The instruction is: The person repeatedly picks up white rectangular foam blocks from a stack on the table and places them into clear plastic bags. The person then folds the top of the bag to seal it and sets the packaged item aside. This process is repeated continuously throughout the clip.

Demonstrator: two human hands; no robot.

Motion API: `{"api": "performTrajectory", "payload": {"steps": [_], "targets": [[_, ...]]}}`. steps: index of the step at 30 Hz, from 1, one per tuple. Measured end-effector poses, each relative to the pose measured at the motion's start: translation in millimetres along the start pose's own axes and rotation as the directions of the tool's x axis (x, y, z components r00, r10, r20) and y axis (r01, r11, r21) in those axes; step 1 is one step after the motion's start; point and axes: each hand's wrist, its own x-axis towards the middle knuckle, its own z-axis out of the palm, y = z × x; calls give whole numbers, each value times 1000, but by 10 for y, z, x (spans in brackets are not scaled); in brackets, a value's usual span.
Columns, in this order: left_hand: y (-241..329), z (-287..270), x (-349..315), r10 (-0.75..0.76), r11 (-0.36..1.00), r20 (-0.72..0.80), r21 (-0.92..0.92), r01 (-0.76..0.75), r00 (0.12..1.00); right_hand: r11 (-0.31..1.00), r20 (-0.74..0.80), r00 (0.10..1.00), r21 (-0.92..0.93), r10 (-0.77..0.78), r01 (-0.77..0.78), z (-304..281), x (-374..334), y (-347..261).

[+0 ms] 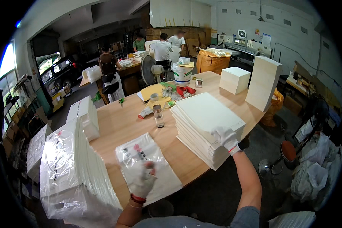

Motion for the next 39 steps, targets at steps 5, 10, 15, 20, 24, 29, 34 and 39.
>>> {"api": "performTrajectory", "payload": {"steps": [5, 10, 15, 20, 24, 29, 34, 39], "targets": [[567, 504, -5, -177, 210, 703, -656, 725, 689, 929, 95, 965, -263, -246, 262, -200, -239, -781], [127, 671, -237, -173, -54, 809, -577, 815, 561, 756, 193, 821, 541, -537, 368, -500, -699, -1482], [444, 109, -241, -277, 512, 746, -419, 750, 606, 182, 535, 779, 773, 327, -608, -57, -1449, -377], [453, 841, -937, -47, 988, 516, 149, -36, 855, 500, 185, 903, 781, 388, -374, 708, -1760, -1647], [458, 460, -729, 42, 989, 319, 123, -85, 947, 634, -38, 897, 720, 440, -281, 542, -1504, -1808], [-471, 403, -513, 40, 876, 104, 474, -85, 994, 588, 18, 895, 748, 446, -308, 480, -1725, -1598], [-904, 243, 25, -416, 482, 507, -581, 656, 755, 852, -48, 990, 516, 135, -91, 308, -1862, -1555], [-1562, 235, 297, -498, 420, 433, -637, 646, 751, 952, 408, 912, 270, 26, -147, 707, -1736, -1752]]}}
